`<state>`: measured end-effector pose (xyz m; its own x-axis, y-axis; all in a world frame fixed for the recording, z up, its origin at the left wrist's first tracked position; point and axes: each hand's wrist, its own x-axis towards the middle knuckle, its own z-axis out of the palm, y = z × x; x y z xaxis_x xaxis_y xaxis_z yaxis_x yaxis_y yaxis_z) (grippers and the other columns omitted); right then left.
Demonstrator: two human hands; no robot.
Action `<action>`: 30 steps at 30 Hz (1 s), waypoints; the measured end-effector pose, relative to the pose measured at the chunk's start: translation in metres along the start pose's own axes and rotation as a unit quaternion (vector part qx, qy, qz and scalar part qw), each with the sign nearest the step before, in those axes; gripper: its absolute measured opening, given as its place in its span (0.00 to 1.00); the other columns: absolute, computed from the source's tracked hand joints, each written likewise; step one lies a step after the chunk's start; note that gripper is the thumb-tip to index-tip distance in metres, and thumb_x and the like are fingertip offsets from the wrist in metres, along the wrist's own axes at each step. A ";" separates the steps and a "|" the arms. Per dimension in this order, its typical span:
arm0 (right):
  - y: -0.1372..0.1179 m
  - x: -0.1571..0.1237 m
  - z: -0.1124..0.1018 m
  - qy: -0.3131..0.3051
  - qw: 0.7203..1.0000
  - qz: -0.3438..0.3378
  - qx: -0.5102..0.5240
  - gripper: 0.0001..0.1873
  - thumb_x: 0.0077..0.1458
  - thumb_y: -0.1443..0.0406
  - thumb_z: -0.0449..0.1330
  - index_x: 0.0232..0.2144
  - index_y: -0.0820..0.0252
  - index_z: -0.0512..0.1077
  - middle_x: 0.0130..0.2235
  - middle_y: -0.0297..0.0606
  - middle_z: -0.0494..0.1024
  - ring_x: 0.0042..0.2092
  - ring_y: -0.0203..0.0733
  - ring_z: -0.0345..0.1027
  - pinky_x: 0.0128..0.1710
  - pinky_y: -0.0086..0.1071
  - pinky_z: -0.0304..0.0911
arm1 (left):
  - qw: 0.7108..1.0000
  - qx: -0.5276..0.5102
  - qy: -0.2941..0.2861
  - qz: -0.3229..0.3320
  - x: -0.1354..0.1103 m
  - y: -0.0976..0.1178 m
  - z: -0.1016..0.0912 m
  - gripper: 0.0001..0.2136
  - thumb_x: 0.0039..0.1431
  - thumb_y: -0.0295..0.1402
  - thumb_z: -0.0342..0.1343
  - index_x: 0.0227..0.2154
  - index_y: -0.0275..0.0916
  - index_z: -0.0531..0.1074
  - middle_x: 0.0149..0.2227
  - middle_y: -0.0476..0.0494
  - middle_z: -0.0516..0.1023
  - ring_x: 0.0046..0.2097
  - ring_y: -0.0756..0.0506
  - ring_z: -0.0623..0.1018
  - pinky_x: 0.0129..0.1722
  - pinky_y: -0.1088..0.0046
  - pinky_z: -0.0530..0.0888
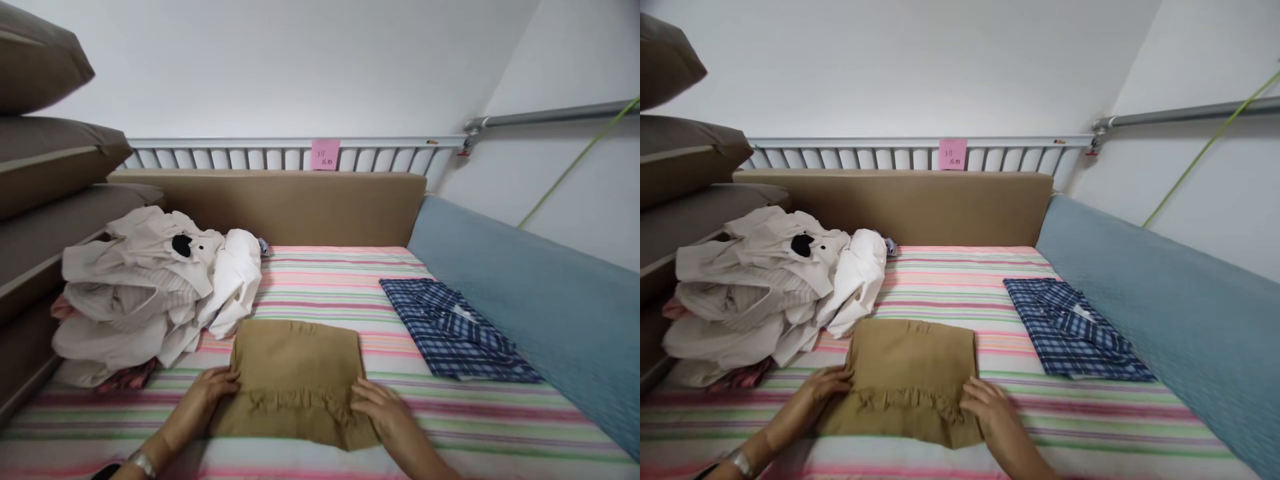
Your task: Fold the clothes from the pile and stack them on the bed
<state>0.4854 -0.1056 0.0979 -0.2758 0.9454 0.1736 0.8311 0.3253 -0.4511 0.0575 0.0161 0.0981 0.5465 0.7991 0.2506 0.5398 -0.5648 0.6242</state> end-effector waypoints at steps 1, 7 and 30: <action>0.002 -0.011 0.007 -0.013 1.000 0.017 0.000 0.21 0.51 0.68 0.48 0.42 0.52 0.75 0.51 0.41 0.73 0.56 0.48 0.63 0.52 0.48 0.62 | 0.999 0.026 0.018 0.008 -0.018 -0.009 0.004 0.13 0.55 0.34 0.48 0.36 0.47 0.78 0.45 0.44 0.78 0.49 0.44 0.75 0.49 0.66 0.72; -0.012 -0.023 -0.015 0.054 0.987 0.149 0.005 0.22 0.57 0.62 0.44 0.46 0.56 0.73 0.51 0.43 0.73 0.54 0.44 0.65 0.55 0.43 0.61 | 0.984 0.115 0.131 -0.028 -0.047 0.003 -0.003 0.14 0.60 0.32 0.45 0.44 0.44 0.74 0.49 0.42 0.76 0.52 0.44 0.73 0.53 0.64 0.70; -0.012 0.114 0.065 0.049 0.966 0.211 -0.144 0.31 0.57 0.48 0.45 0.59 0.52 0.57 0.64 0.45 0.52 0.65 0.52 0.40 0.62 0.52 0.34 | 0.969 0.207 -0.059 -0.118 0.055 0.080 0.094 0.27 0.59 0.48 0.45 0.60 0.50 0.55 0.66 0.43 0.49 0.65 0.30 0.46 0.57 0.34 0.46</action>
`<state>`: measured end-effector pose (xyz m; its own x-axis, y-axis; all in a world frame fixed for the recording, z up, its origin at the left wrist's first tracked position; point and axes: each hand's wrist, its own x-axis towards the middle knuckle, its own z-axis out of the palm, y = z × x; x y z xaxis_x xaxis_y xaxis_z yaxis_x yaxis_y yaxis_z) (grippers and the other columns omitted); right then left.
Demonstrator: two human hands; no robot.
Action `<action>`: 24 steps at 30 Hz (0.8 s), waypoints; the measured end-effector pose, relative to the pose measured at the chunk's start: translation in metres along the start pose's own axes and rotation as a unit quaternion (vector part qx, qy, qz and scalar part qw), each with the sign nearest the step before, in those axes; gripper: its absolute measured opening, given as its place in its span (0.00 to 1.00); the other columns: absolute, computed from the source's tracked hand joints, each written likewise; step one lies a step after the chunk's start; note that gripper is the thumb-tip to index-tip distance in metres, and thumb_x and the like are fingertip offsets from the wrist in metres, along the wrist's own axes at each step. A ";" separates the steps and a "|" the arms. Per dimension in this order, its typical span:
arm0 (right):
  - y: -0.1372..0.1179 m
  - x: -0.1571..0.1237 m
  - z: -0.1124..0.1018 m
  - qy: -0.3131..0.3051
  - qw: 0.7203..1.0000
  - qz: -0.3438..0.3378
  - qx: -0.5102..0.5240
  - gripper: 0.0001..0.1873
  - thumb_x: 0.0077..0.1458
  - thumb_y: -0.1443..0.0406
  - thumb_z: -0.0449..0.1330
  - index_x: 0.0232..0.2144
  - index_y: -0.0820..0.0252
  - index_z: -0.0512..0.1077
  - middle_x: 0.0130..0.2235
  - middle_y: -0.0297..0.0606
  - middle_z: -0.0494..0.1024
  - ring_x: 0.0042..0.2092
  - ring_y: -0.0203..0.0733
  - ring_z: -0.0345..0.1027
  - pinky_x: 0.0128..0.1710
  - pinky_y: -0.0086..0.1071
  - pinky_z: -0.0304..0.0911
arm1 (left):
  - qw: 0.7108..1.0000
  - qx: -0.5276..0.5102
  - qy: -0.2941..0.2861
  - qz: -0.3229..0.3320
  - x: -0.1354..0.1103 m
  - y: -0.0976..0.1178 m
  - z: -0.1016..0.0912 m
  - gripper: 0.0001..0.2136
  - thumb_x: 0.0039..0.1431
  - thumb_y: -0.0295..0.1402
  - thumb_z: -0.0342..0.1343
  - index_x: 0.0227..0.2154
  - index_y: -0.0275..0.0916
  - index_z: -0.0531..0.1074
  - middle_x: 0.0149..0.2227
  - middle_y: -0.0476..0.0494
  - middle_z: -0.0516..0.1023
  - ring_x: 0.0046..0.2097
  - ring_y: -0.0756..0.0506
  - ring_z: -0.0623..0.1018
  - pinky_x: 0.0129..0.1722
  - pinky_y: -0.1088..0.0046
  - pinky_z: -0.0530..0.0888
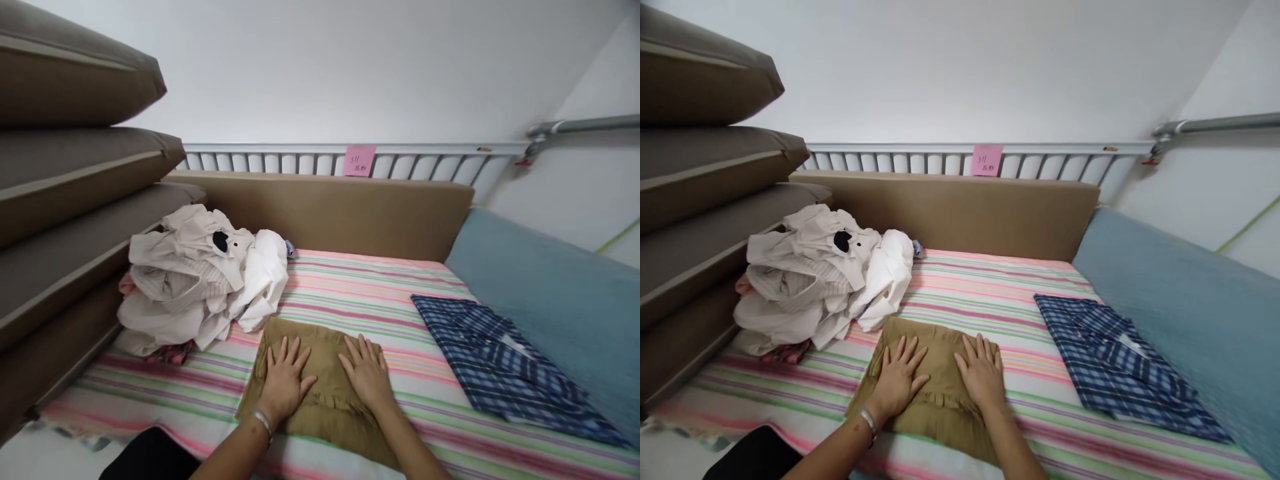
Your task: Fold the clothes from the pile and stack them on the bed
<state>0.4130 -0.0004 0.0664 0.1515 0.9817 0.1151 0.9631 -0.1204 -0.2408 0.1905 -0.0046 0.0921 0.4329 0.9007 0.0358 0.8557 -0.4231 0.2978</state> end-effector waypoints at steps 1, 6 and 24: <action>0.004 0.002 -0.004 -0.003 0.999 0.001 0.045 0.31 0.56 0.49 0.46 0.58 0.53 0.59 0.64 0.44 0.53 0.65 0.51 0.40 0.62 0.51 0.34 | 1.000 -0.012 -0.003 0.003 -0.001 -0.003 -0.002 0.27 0.59 0.48 0.45 0.60 0.50 0.55 0.66 0.43 0.49 0.65 0.31 0.46 0.57 0.35 0.46; 0.043 0.008 -0.029 -0.004 0.888 0.147 0.436 0.33 0.47 0.54 0.54 0.55 0.64 0.62 0.64 0.47 0.53 0.65 0.47 0.43 0.63 0.42 0.41 | 0.991 -0.100 0.084 0.013 0.014 -0.041 -0.023 0.22 0.61 0.38 0.44 0.57 0.42 0.60 0.61 0.38 0.60 0.63 0.39 0.57 0.59 0.51 0.57; 0.045 -0.012 -0.027 -0.128 0.637 0.224 0.726 0.27 0.20 0.64 0.69 0.31 0.66 0.76 0.30 0.44 0.80 0.37 0.52 0.74 0.45 0.46 0.62 | 0.970 0.094 -0.223 0.013 0.136 -0.076 -0.053 0.23 0.28 0.25 0.54 0.36 0.33 0.72 0.40 0.42 0.78 0.43 0.38 0.75 0.43 0.67 0.69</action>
<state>0.4602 -0.0213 0.0805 0.1189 0.9108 -0.3953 -0.4140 -0.3164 -0.8535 0.1697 0.1550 0.1247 0.4987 0.7747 -0.3887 0.8612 -0.4936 0.1210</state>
